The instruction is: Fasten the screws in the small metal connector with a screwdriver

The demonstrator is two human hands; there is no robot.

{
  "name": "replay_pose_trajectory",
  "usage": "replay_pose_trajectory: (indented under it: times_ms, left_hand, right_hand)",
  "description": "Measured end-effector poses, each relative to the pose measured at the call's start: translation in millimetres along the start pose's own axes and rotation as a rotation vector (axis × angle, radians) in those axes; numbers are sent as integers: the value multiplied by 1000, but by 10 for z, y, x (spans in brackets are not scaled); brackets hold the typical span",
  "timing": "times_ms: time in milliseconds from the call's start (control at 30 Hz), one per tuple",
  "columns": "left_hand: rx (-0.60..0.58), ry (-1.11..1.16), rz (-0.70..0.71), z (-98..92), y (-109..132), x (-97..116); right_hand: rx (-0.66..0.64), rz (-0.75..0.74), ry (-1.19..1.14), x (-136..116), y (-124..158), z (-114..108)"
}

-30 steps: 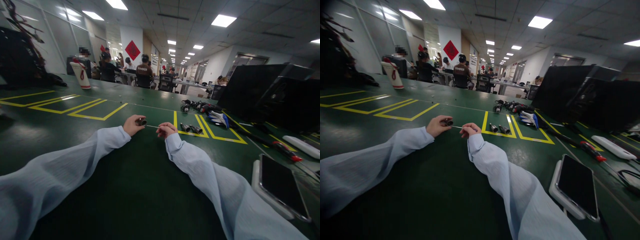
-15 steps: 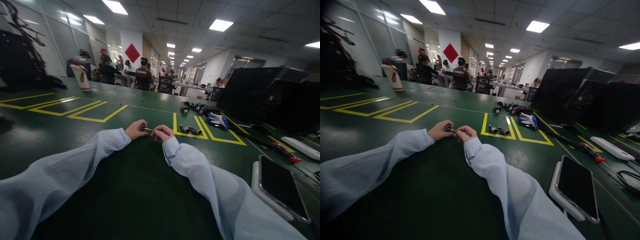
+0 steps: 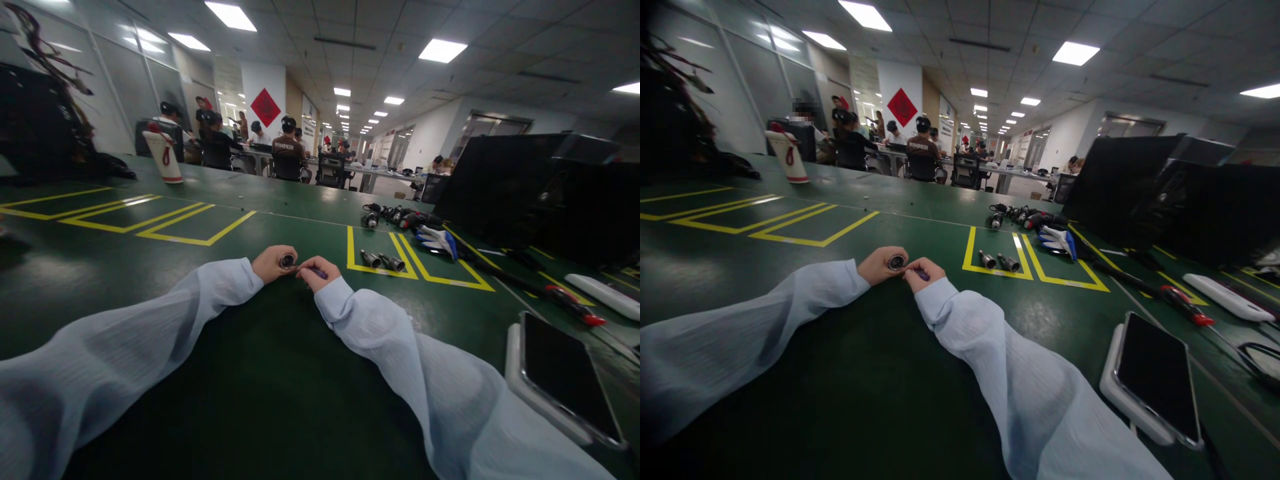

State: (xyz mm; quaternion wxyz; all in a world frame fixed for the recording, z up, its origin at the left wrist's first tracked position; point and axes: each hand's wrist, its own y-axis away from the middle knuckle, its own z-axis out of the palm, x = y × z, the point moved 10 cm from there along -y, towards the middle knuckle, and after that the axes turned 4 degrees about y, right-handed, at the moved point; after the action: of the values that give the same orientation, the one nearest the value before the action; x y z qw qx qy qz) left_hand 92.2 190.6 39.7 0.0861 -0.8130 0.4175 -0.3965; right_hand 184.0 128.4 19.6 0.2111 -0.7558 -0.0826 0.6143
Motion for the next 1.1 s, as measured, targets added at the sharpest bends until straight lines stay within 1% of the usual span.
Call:
replay_pose_trajectory:
  times_ms: [67,167,233,333,433,567,700,800,933,1100]
  left_hand:
    - [20,8,1,-19,6,8]
    - [53,24,-8,-39,25,-4]
    - [67,36,-14,-42,41,-13]
    - [68,54,-20,-31,58,-14]
    - [62,63,-24,-22,58,0]
    - [81,37,-21,-43,45,13]
    - [118,-113,-1,-84,44,25]
    - [111,-178,18,-75,50,45]
    - [126,-123,21,-86,65,64]
    - [131,51,-5,-92,71,32]
  right_hand:
    - [-18,111,-131,111,0,36]
    - [-80,248,-385,252,8,112]
    - [-117,312,-506,323,11,143]
    - [-155,364,-588,388,10,167]
    - [-159,359,-609,389,2,173]
    - [-119,307,-565,339,-4,139]
    - [-102,306,-503,332,3,113]
    - [-124,317,-508,342,4,129]
    - [-143,334,-566,368,6,154]
    - [-171,330,-604,366,8,177]
